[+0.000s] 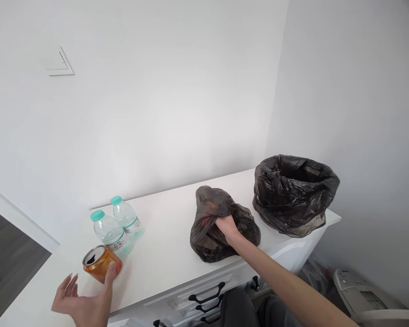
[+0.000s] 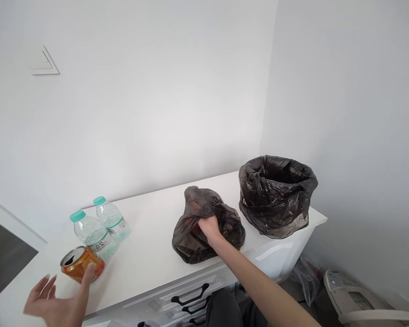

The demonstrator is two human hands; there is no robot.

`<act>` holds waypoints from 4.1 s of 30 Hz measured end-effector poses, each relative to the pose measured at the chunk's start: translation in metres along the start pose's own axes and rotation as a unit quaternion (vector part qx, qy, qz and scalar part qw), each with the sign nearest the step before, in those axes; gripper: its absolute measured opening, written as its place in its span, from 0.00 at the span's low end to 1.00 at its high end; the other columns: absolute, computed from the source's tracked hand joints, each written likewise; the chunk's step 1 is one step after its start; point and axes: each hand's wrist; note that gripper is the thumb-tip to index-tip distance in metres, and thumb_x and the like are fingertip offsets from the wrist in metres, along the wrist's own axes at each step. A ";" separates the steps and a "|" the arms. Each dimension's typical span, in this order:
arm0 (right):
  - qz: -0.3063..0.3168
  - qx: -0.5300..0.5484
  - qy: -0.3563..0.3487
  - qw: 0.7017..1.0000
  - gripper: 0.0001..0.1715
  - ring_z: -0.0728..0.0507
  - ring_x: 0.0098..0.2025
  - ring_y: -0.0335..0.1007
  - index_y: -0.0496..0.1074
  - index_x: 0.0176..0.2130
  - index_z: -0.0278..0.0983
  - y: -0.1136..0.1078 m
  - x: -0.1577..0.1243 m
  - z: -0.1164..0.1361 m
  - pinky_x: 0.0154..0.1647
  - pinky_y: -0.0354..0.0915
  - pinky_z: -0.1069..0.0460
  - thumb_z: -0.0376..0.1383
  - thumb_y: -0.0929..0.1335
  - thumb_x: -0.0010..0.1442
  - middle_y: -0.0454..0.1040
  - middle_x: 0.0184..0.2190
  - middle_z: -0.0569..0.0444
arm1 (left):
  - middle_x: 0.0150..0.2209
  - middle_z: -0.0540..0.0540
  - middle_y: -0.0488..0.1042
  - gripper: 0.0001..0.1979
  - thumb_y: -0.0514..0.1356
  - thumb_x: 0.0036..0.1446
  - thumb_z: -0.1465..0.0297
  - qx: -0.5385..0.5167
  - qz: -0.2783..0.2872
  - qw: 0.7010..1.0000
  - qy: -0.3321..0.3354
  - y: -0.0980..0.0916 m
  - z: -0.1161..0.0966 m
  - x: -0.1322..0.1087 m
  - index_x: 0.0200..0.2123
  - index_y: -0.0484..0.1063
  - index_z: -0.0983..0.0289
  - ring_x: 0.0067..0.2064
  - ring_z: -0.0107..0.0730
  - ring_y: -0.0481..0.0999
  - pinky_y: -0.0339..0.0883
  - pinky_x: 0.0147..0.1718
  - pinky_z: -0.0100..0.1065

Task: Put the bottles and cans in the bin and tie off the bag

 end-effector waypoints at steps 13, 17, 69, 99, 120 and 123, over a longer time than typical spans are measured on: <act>0.132 -0.030 -0.031 0.990 0.29 0.38 0.52 0.75 0.72 0.52 0.43 -0.025 -0.130 0.083 0.57 0.71 0.42 0.42 0.78 0.52 0.78 0.50 0.51 | 0.64 0.59 0.70 0.36 0.66 0.55 0.54 -0.043 0.448 0.885 0.121 0.005 -0.144 -0.103 0.65 0.62 0.52 0.65 0.56 0.71 0.69 0.61 0.58; 0.179 -0.101 -0.099 0.974 0.33 0.36 0.55 0.73 0.72 0.55 0.48 -0.014 -0.137 0.093 0.58 0.72 0.41 0.43 0.79 0.52 0.73 0.55 0.51 | 0.60 0.61 0.75 0.33 0.66 0.55 0.57 -0.098 0.498 0.859 0.073 0.013 -0.172 -0.121 0.63 0.64 0.55 0.58 0.57 0.77 0.76 0.54 0.54; 0.087 -0.458 -0.242 0.851 0.10 0.36 0.53 0.70 0.69 0.48 0.40 -0.108 -0.004 -0.041 0.55 0.68 0.42 0.36 0.63 0.67 0.72 0.47 0.46 | 0.56 0.61 0.75 0.30 0.60 0.56 0.45 0.021 0.441 0.897 0.001 0.059 -0.030 -0.025 0.52 0.72 0.60 0.53 0.50 0.79 0.71 0.55 0.51; -0.064 -0.588 -0.264 0.762 0.30 0.31 0.53 0.67 0.64 0.58 0.36 -0.111 -0.049 0.011 0.52 0.64 0.40 0.31 0.70 0.57 0.69 0.51 0.39 | 0.35 0.52 0.78 0.13 0.54 0.64 0.64 0.060 0.410 0.862 0.293 0.111 -0.136 -0.075 0.49 0.71 0.59 0.39 0.42 0.79 0.68 0.45 0.42; 0.220 -0.318 -0.298 0.873 0.17 0.40 0.59 0.69 0.70 0.57 0.43 -0.077 -0.119 0.087 0.62 0.64 0.42 0.40 0.65 0.71 0.74 0.57 0.47 | 0.65 0.59 0.70 0.28 0.51 0.64 0.67 0.108 0.556 0.731 0.380 0.041 -0.115 -0.029 0.67 0.63 0.59 0.66 0.47 0.69 0.66 0.62 0.46; 0.279 -0.478 -0.313 0.772 0.28 0.34 0.71 0.54 0.64 0.65 0.43 -0.067 -0.096 0.052 0.69 0.57 0.36 0.46 0.66 0.70 0.63 0.68 0.44 | 0.70 0.58 0.65 0.28 0.47 0.69 0.66 0.104 0.621 0.681 0.375 0.058 -0.121 -0.058 0.70 0.60 0.59 0.69 0.46 0.65 0.63 0.66 0.46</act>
Point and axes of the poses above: each hand's wrist, its own x-axis towards the middle knuckle, its own y-axis out of the palm, z = x × y
